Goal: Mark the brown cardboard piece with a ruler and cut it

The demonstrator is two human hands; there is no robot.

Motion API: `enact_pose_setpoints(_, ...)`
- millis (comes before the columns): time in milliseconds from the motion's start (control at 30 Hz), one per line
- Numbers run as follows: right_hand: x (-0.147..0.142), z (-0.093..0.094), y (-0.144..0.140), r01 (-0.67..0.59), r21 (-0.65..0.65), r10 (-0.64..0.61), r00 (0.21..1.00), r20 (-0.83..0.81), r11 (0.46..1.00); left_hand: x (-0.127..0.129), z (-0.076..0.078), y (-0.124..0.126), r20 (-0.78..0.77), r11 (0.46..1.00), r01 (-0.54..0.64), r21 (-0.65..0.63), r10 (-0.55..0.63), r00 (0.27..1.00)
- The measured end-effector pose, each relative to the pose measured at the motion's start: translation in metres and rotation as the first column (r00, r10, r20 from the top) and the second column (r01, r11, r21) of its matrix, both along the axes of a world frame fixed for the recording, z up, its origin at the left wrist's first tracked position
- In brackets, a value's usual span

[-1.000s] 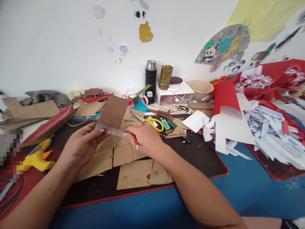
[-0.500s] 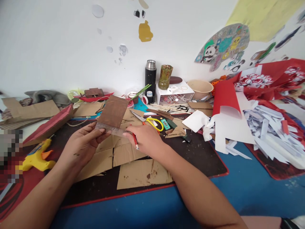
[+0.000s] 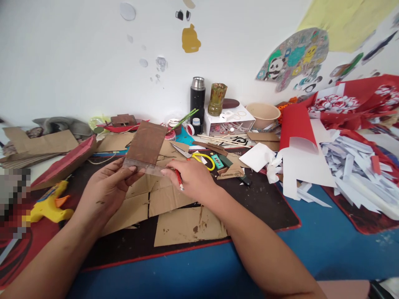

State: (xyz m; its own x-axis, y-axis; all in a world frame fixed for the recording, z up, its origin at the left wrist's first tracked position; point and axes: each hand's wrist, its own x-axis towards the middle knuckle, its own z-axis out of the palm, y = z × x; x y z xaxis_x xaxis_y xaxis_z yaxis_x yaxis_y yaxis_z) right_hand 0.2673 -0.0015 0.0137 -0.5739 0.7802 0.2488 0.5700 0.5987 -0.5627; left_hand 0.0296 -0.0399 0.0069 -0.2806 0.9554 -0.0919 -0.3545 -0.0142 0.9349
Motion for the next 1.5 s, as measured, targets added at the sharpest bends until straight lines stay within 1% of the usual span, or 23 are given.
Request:
enact_pose_setpoints(133, 0.001, -0.001, 0.001, 0.049, 0.015, -0.049, 0.999, -0.022, 0.999, 0.001, 0.001, 0.000, 0.018, 1.000, -0.017, -0.001, 0.017, 1.000)
enact_pose_setpoints(300, 0.001, -0.008, 0.004, 0.030, 0.126, -0.044, 0.994, 0.104, 0.992, 0.001, -0.002, 0.001, 0.023, 0.999, -0.032, 0.023, 0.031, 0.999)
enact_pose_setpoints(467, 0.001, -0.013, 0.005, 0.025, 0.173, -0.058, 0.980, 0.188, 0.985, -0.001, -0.004, 0.001, 0.012, 1.000, -0.011, 0.019, 0.011, 1.000)
enact_pose_setpoints(667, 0.002, -0.009, 0.004, -0.005, 0.167, -0.031, 0.976, 0.215, 0.986, 0.001, -0.002, 0.001, 0.041, 1.000, -0.028, 0.005, 0.028, 0.999)
enact_pose_setpoints(1000, 0.001, -0.008, 0.004, 0.016, 0.151, -0.046, 0.979, 0.201, 0.988, 0.004, -0.004, 0.001, 0.072, 0.999, -0.050, 0.006, 0.049, 0.996)
enact_pose_setpoints(1333, 0.000, -0.007, 0.004, 0.014, 0.170, -0.058, 0.965, 0.256, 0.985, 0.007, 0.000, 0.000, 0.081, 0.998, -0.058, -0.007, 0.059, 0.995)
enact_pose_setpoints(1500, 0.000, -0.007, 0.004, 0.016, 0.169, -0.062, 0.961, 0.271, 0.986, 0.007, -0.001, 0.000, 0.075, 0.998, -0.061, -0.006, 0.061, 0.995)
